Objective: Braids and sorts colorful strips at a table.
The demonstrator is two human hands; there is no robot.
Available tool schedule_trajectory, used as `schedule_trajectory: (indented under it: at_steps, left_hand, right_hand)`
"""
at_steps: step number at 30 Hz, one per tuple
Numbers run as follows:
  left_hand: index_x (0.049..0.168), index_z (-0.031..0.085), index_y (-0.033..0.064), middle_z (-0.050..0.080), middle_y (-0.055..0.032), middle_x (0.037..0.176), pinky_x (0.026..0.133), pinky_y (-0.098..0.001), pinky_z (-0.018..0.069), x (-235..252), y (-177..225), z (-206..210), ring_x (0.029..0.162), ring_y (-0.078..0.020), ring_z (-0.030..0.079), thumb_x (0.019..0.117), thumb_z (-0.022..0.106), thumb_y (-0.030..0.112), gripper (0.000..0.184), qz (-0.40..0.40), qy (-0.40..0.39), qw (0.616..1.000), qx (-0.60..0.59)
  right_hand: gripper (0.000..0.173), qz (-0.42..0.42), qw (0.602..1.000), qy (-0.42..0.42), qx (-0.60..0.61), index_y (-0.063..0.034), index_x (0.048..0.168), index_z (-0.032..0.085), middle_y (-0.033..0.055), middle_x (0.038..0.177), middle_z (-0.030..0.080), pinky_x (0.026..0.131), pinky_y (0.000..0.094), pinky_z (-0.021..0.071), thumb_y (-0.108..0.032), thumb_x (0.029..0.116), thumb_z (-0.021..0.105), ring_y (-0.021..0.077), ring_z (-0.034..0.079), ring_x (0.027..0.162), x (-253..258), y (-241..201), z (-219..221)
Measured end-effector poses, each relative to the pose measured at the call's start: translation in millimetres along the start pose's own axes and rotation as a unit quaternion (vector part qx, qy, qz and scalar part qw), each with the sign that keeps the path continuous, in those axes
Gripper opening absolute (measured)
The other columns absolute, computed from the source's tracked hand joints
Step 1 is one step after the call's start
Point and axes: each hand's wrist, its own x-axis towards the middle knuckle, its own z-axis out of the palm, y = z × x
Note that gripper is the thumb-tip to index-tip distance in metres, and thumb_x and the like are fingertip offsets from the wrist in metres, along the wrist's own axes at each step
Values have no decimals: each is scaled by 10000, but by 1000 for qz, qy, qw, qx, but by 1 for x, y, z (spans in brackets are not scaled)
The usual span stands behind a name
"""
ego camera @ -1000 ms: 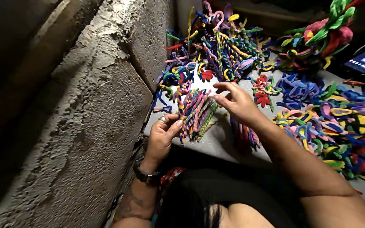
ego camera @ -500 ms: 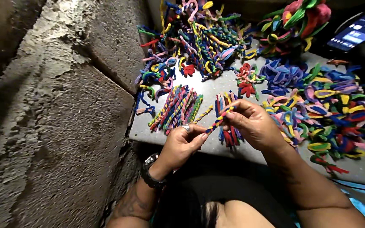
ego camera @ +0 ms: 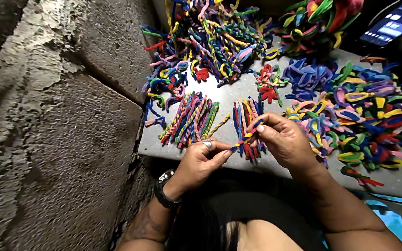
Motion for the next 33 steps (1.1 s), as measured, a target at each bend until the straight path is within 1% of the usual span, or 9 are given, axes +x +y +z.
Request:
schedule_trajectory:
  at_steps: [3, 9, 14, 16, 19, 20, 25, 29, 33]
  left_hand:
    - [1056, 733, 16, 677, 52, 887, 652, -144, 521, -1, -1, 0, 721, 26, 598, 996, 631, 81, 135, 0, -4, 1000, -5]
    - [1061, 734, 15, 689, 53, 899, 669, -151, 529, -1, -2, 0, 739, 24, 610, 1004, 618, 84, 147, -9, -19, 1000, -3]
    - [1053, 730, 14, 682, 66, 859, 652, -142, 520, -1, -2, 0, 718, 32, 603, 1012, 609, 93, 150, -15, -22, 1000, -4]
    - [1053, 729, 13, 679, 65, 857, 656, -144, 526, -1, -2, 0, 719, 29, 608, 1011, 606, 92, 152, -18, -21, 1000, 2]
    - [1051, 731, 11, 690, 62, 867, 658, -142, 523, -1, -3, 0, 724, 33, 609, 1007, 614, 89, 148, -16, -21, 1000, 9]
    - [1053, 733, 10, 687, 60, 874, 663, -141, 521, -1, -4, 0, 731, 33, 606, 1007, 616, 92, 150, -14, -22, 1000, 15]
    - [1069, 740, 13, 680, 59, 893, 674, -135, 520, -2, -3, 0, 745, 39, 603, 988, 650, 102, 150, -25, -35, 999, 22]
    - [1057, 749, 17, 682, 55, 900, 713, -137, 531, -2, -4, -1, 779, 36, 617, 979, 670, 121, 152, -39, -51, 997, 34]
    - [1034, 750, 22, 697, 52, 921, 768, -160, 548, -1, -6, -3, 836, 23, 642, 983, 664, 132, 149, -44, -64, 997, 26]
  right_hand:
    - [179, 5, 1000, 1, 11, -133, 1033, 689, -29, 903, 726, 710, 210, 602, -109, 1026, 512, 47, 687, 742, 0, 1, 0]
    - [165, 24, 998, 19, 49, -164, 985, 659, -47, 838, 706, 684, 188, 584, -106, 1026, 510, 26, 673, 719, -1, 5, 5]
    - [183, 40, 996, 38, 66, -164, 950, 650, -38, 790, 712, 669, 183, 583, -97, 1039, 504, 28, 678, 682, -2, 5, 7]
    - [167, 42, 996, 36, 74, -162, 975, 654, -31, 812, 723, 671, 184, 586, -101, 1043, 514, 32, 684, 688, -3, 6, 7]
    - [149, 41, 997, 22, 64, -147, 1115, 663, -17, 919, 702, 680, 193, 589, -117, 1026, 548, 46, 670, 733, -4, 7, 3]
    - [154, 36, 998, 19, 54, -155, 1136, 666, -22, 937, 694, 685, 195, 587, -132, 1022, 566, 46, 664, 743, -4, 6, 2]
    - [54, 1, 999, 40, 26, -180, 1009, 701, -52, 899, 715, 674, 192, 591, -176, 1003, 648, 30, 671, 728, -8, 10, -5]
    - [81, 6, 998, 66, 21, -175, 1016, 712, -54, 919, 724, 668, 185, 592, -162, 1010, 632, 27, 673, 720, -10, 11, -13]
    - [122, 27, 993, 74, 86, -174, 1022, 721, -45, 896, 723, 675, 186, 592, -154, 1024, 601, 23, 669, 693, -12, 11, -15]
